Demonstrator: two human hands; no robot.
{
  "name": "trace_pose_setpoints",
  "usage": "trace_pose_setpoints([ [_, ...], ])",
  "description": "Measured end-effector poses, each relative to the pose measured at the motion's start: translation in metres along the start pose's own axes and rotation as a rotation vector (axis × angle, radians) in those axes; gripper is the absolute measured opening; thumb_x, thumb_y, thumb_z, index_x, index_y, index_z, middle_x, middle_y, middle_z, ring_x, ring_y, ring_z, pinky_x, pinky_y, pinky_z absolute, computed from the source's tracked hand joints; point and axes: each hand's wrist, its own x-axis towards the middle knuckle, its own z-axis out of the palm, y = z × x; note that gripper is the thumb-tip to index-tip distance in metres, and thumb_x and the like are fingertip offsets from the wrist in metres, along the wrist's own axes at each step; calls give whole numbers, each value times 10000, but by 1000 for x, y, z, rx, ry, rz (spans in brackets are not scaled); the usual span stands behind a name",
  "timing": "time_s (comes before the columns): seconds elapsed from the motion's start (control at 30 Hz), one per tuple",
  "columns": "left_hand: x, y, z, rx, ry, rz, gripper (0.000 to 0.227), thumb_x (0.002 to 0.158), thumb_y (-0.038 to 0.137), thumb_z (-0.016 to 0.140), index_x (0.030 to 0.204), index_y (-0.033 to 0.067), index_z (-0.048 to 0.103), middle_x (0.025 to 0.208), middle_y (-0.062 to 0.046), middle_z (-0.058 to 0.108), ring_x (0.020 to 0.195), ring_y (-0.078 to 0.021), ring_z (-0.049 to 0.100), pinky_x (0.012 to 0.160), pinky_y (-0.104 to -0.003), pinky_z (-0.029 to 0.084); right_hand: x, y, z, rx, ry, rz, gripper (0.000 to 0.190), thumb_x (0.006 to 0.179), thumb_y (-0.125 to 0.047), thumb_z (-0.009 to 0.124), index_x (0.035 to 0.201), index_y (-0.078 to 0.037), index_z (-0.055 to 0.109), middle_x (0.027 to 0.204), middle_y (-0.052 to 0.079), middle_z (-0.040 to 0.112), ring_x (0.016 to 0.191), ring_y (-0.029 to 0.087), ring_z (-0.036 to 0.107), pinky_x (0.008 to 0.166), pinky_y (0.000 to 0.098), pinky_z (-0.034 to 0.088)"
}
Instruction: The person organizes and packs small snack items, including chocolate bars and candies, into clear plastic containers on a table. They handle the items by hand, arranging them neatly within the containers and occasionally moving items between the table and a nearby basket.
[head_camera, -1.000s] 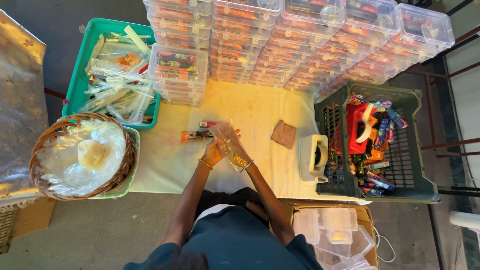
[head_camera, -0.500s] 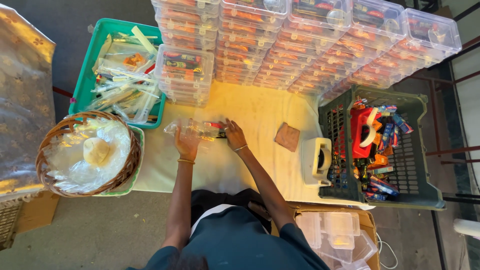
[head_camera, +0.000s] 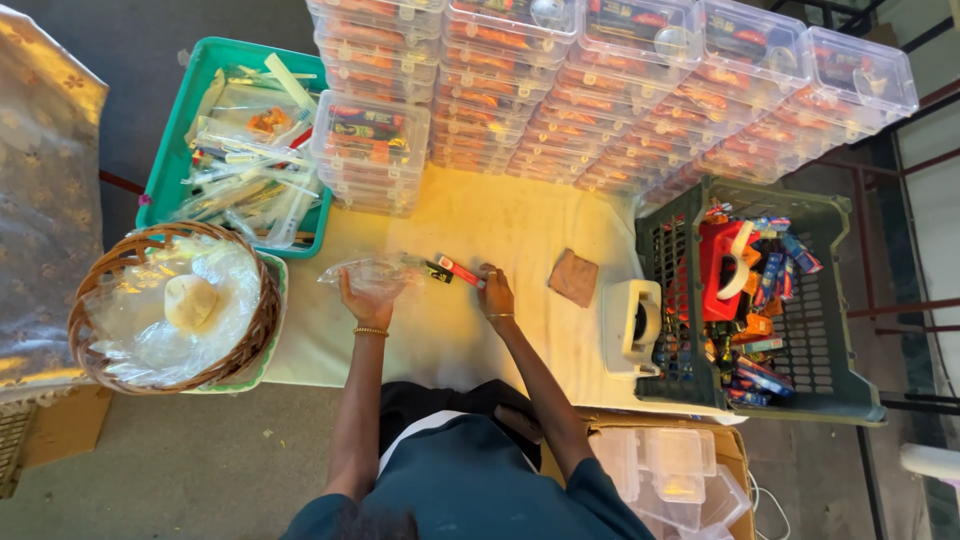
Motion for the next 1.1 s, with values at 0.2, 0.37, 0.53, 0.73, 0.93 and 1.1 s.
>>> trace_pose_setpoints([
  [0.2,4,-24,-11,-68,67,-125,685,860,677,600,1310,161,572,1369,-158,591,1248,-489,552,1036,-729,383,-30,37,-4,61,246,2,346,775,103,605,1050,-95,678,1061,102,696,1031,306,667,836,385,592],
  [0.37,4,-44,-10,-49,119,-212,557,869,678,616,1228,253,601,1293,-82,631,1177,-365,580,1055,-701,385,-30,-4,-32,366,157,291,243,941,-123,776,1165,-66,700,1082,99,701,889,223,720,766,345,586],
  [0.53,0,-45,-4,-40,162,-232,480,886,662,624,1153,264,618,1221,-28,656,1171,-282,597,1059,-735,389,-35,14,-21,235,137,189,248,889,-165,785,1079,-62,663,1140,115,676,933,242,722,778,342,597],
  [0.73,-3,-41,5,-13,199,-213,537,851,679,599,1162,244,644,1203,-28,677,1157,-276,615,1045,-731,383,-37,12,-24,77,-4,82,281,816,-122,820,1018,-85,628,961,62,719,933,276,691,808,363,564],
  [0.93,5,-44,-11,-77,110,-213,568,889,686,623,1210,217,633,1235,-50,636,1189,-277,587,1068,-754,371,-28,51,-26,666,146,345,323,855,-84,788,1151,-84,658,961,-12,735,879,124,701,774,275,562],
  [1.1,3,-41,12,-115,195,-209,562,837,666,626,1238,272,604,1306,-23,616,1210,-281,572,1075,-756,356,-27,37,-78,1227,206,585,324,923,-41,739,1241,-68,679,943,-18,676,870,86,669,790,259,550],
])
